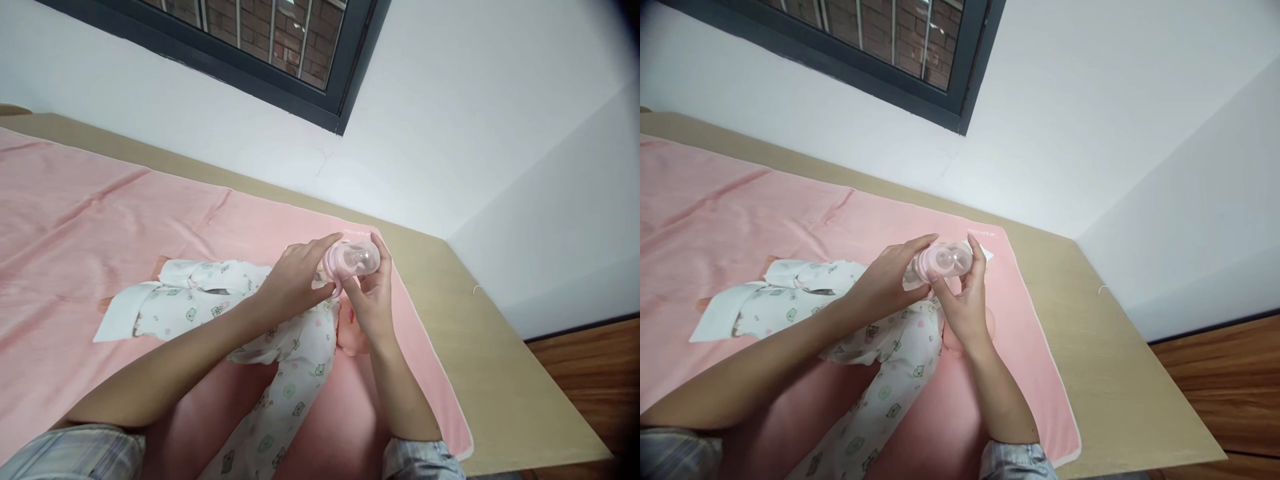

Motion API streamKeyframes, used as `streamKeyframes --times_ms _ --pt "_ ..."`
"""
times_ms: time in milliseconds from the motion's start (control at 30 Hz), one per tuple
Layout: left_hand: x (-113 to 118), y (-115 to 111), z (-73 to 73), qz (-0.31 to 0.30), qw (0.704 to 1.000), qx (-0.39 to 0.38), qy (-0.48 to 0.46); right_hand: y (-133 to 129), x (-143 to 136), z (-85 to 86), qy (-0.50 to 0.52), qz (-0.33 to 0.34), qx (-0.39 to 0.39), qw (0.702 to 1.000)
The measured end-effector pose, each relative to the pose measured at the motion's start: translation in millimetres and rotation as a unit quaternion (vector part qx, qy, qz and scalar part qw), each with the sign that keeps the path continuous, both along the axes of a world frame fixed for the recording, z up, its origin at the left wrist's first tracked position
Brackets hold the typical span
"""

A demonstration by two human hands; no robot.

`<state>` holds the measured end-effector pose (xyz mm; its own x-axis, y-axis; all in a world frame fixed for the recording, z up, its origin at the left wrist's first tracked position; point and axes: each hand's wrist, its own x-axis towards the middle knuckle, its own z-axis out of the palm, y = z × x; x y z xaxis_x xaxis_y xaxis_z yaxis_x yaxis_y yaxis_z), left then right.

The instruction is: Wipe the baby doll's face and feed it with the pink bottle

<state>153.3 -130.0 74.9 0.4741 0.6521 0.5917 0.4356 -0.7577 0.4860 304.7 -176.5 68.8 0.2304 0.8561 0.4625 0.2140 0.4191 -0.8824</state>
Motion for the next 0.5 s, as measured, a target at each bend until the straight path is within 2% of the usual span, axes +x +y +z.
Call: streamKeyframes --times_ms 167,300,400,500 --pt "-4 9 1.6 0.023 1.0 -0.004 0.014 -5 6 14.3 0.003 -0.014 0.032 0.999" --pt "-23 30 11.5 0.031 0.999 -0.037 -0.007 7 42 21.4 -0.012 -0.087 0.084 0.993" --pt "-43 44 22.8 0.051 0.996 -0.061 -0.031 31 91 10.1 -0.036 -0.137 0.08 0.987" --pt "-63 55 29.5 0.059 0.994 -0.091 -0.02 56 141 -19.8 -0.046 -0.205 0.025 0.977"
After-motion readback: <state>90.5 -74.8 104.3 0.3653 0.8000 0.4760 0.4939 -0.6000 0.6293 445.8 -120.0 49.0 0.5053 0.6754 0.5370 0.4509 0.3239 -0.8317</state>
